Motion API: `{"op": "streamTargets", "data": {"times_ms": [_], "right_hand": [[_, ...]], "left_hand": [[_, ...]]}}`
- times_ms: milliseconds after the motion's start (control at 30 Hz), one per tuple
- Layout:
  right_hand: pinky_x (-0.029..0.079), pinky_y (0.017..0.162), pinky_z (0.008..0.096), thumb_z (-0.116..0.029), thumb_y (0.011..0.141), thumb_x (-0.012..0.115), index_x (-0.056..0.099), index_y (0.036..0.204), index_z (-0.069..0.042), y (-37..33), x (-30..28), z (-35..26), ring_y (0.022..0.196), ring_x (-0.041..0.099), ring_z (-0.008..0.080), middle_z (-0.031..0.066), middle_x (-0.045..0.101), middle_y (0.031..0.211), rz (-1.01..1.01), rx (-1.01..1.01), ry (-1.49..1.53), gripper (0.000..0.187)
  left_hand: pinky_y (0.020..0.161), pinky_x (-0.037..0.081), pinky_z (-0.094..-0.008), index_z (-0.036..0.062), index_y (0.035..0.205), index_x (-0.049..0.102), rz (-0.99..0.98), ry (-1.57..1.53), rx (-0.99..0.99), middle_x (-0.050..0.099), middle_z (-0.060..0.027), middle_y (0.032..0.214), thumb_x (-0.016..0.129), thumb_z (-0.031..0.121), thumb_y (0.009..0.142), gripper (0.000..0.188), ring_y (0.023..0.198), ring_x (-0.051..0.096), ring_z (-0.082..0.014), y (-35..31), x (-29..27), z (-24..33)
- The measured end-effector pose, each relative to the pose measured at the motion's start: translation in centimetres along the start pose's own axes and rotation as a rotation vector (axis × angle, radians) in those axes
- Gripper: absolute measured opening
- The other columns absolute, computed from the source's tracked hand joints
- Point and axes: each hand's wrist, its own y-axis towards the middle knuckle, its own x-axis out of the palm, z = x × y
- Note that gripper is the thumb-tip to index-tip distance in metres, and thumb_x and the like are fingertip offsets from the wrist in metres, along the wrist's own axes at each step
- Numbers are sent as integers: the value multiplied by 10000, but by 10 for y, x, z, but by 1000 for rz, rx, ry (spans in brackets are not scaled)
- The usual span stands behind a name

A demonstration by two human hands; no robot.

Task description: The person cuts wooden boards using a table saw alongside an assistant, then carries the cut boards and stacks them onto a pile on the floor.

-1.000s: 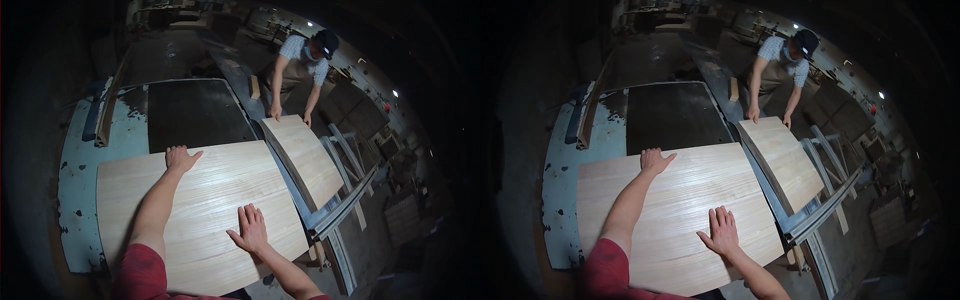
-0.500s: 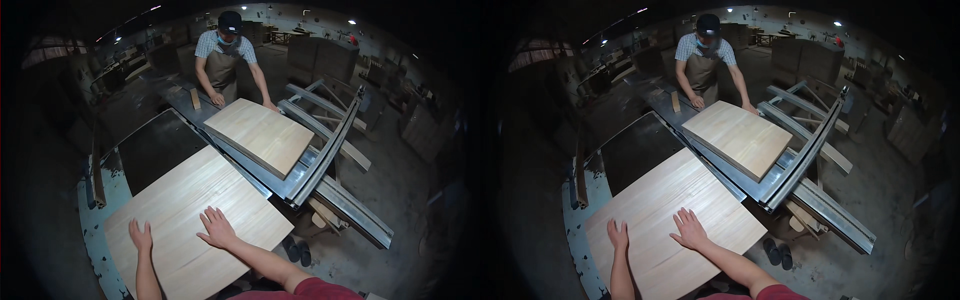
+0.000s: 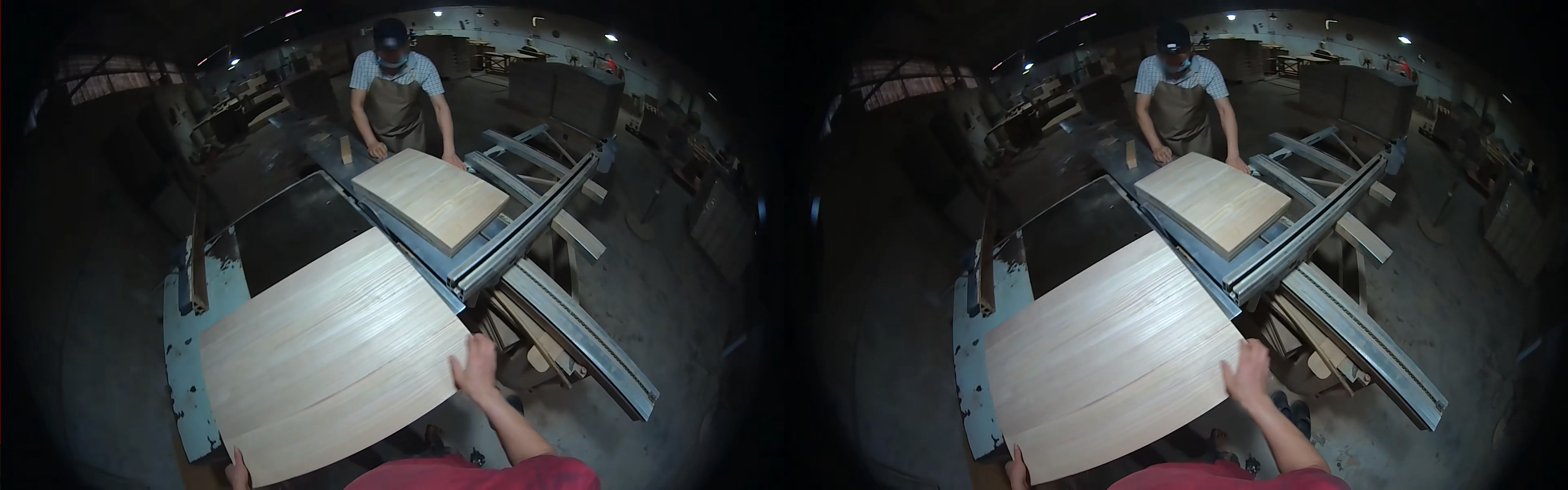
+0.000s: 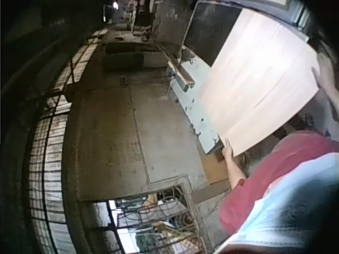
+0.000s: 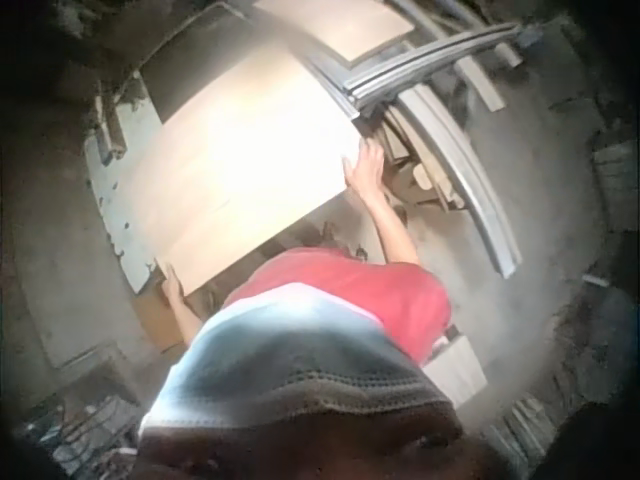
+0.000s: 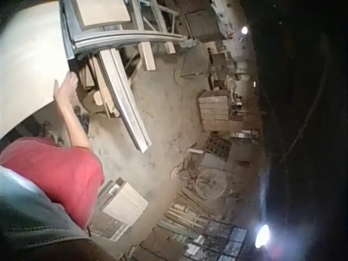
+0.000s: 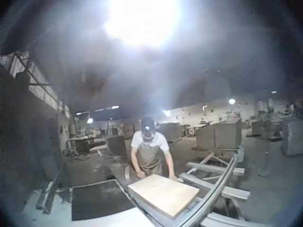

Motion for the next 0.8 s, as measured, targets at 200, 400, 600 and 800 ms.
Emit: {"op": "streamTargets", "data": {"times_ms": [200, 400, 600, 800], "right_hand": [[524, 892, 531, -566, 933, 560, 708, 1063, 46, -12, -60, 57, 999, 674, 450, 304, 698, 1016, -389, 353, -132, 643], [490, 986, 489, -702, 936, 455, 705, 1100, 96, -49, -113, 64, 1128, 640, 451, 339, 658, 1155, -462, 536, 2, 853], [461, 1033, 469, -745, 937, 394, 652, 1185, 134, -111, -178, 69, 1203, 603, 451, 345, 629, 1230, -435, 583, 21, 949], [448, 1045, 475, -779, 927, 364, 646, 1120, 179, -201, -245, 97, 1216, 569, 489, 401, 598, 1210, -433, 534, 6, 1017]], "left_hand": [[997, 468, -425, -169, 1227, 609, -151, -171, -242, 657, -260, 1260, 574, 791, 840, 1036, 1201, 612, -335, -36, -25, -53], [995, 455, -386, -106, 1267, 628, -261, -322, -143, 669, -193, 1241, 478, 724, 946, 902, 1148, 612, -268, -105, -70, -122], [1003, 448, -383, -106, 1269, 623, -284, -368, -141, 670, -181, 1232, 483, 739, 936, 919, 1142, 610, -264, -184, -121, -160], [1033, 438, -365, -62, 1338, 594, -383, -596, -109, 655, -138, 1284, 455, 673, 992, 825, 1200, 589, -242, -280, -145, -258]]}}
